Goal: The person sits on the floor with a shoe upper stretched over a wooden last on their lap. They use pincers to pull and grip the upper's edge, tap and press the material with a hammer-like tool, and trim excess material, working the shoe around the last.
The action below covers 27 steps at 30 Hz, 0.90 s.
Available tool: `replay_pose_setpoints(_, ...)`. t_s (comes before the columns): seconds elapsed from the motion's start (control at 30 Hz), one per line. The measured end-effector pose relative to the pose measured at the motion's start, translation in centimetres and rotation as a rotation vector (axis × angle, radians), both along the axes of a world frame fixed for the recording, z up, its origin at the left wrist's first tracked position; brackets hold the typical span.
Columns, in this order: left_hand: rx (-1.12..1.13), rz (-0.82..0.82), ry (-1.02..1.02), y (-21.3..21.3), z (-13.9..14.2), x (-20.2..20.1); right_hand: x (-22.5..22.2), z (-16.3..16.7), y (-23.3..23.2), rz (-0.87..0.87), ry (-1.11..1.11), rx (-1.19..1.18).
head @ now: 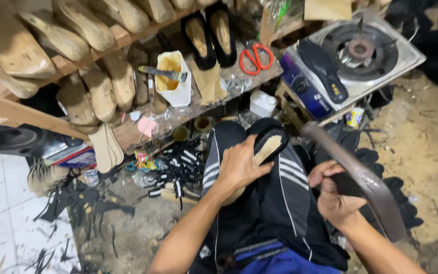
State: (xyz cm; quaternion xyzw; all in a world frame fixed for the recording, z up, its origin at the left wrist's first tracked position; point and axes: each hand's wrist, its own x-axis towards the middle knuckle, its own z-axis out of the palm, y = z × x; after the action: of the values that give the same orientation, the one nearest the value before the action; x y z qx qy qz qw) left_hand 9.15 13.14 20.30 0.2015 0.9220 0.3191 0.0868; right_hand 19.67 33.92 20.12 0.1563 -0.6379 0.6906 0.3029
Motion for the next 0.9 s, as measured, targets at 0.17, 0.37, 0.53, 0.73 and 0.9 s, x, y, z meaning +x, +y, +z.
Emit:
replay_pose_setpoints(0.17, -0.038, 0.005, -0.024, 0.3, -0.1, -0.4, -1.5, -0.7, 0.8, -0.239, -0.401, 0.795)
replay_pose_setpoints(0.37, 0.000, 0.017, 0.009, 0.1, -0.8, -0.7, -1.1, -0.1, -1.2, -0.168, -0.155, 0.114)
replay_pose_setpoints(0.53, -0.015, 0.015, -0.008, 0.0, -1.1, -1.2, -2.3, 0.0, -1.7, -0.342, -0.479, 0.508)
replay_pose_setpoints(0.73, 0.039, 0.032, -0.045, -0.3, -0.9, -1.3, -1.2, -1.9, -1.5, -0.304, -0.164, 0.045)
replay_pose_setpoints(0.9, 0.007, 0.021, -0.040, -0.2, -1.0, -1.8, -0.2, -3.7, -1.3, -0.212, -0.458, 0.478)
